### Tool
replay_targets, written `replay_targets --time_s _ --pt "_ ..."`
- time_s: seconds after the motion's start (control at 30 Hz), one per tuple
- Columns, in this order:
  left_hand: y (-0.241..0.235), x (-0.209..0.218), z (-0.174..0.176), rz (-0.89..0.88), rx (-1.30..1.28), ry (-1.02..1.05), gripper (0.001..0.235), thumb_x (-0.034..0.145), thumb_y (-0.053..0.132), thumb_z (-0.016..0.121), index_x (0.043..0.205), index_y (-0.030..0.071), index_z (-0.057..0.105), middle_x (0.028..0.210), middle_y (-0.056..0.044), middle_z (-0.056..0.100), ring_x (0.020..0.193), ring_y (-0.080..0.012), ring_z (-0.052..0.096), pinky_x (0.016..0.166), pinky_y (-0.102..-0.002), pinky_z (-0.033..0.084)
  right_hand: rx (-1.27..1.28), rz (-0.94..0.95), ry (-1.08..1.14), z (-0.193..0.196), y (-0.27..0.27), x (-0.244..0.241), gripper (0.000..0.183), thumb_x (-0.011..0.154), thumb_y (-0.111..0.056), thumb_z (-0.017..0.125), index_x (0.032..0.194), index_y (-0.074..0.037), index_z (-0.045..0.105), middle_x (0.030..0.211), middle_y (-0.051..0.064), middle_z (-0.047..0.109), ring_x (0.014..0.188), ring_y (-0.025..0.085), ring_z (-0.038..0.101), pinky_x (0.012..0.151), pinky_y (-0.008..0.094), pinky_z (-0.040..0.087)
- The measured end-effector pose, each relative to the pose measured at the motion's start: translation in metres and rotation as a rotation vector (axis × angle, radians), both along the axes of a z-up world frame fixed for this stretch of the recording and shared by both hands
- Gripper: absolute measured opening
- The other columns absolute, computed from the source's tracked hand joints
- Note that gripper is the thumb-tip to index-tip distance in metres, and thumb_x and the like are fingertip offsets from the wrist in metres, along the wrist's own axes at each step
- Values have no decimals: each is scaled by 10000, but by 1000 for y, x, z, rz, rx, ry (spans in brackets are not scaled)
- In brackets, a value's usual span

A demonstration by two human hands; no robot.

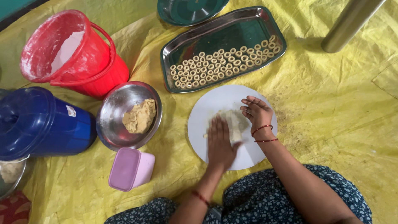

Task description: The person rolls small pieces of dough into thin ropes on a white plate, then joins the ends to form rings. The finished rings are placed on a metal tray. The person repeats this process with multiple dough pieces.

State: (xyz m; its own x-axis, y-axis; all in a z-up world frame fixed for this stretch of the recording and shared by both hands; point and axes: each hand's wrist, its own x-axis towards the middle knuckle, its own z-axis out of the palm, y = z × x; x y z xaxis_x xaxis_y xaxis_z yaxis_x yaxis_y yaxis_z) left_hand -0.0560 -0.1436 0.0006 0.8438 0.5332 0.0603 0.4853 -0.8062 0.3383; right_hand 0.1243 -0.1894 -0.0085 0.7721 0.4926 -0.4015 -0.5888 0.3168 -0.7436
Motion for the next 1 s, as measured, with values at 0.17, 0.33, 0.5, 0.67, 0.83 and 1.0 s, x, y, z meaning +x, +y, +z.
replay_targets --time_s 0.17,0.33,0.5,0.67,0.83,1.0 --pt "-14 11 2 140 -6 56 975 948 494 617 1583 -93 168 1676 -311 50 1567 -431 4 1240 -520 24 -38 8 -1 3 5 -2 145 951 -38 603 1084 -32 660 1027 97 753 780 183 699 699 284 555" --pt "57 91 -4 418 -28 168 1011 949 643 499 1591 -48 134 1669 -309 7 1563 -420 -47 1242 -568 -25 -5 -4 6 -2 0 2 152 942 -19 610 1084 -22 663 1022 113 749 775 193 700 705 289 555" --pt "108 119 -1 357 163 -49 969 954 679 467 1609 26 179 1666 -297 55 1562 -423 -2 1240 -586 18 -5 -8 26 2 3 7 156 949 -21 586 1082 -36 664 1026 99 748 777 179 692 701 283 553" --pt "83 100 -15 281 177 -6 968 963 640 487 1611 -2 165 1691 -289 74 1585 -399 27 1258 -525 51 16 -7 35 4 1 7 164 945 -8 573 1082 -37 659 1033 98 743 782 188 690 709 289 553" --pt "6 33 -17 177 31 -9 1019 970 586 560 1584 -100 122 1676 -311 69 1564 -418 13 1242 -544 39 21 17 39 1 0 3 190 943 -18 560 1102 -42 662 1049 92 747 818 187 700 723 284 556" --pt "-12 18 21 227 11 42 1021 905 576 623 1572 -64 192 1666 -328 50 1558 -449 -23 1196 -631 4 16 18 71 5 3 3 162 956 -39 585 1104 -44 651 1054 88 736 819 193 690 724 293 552"
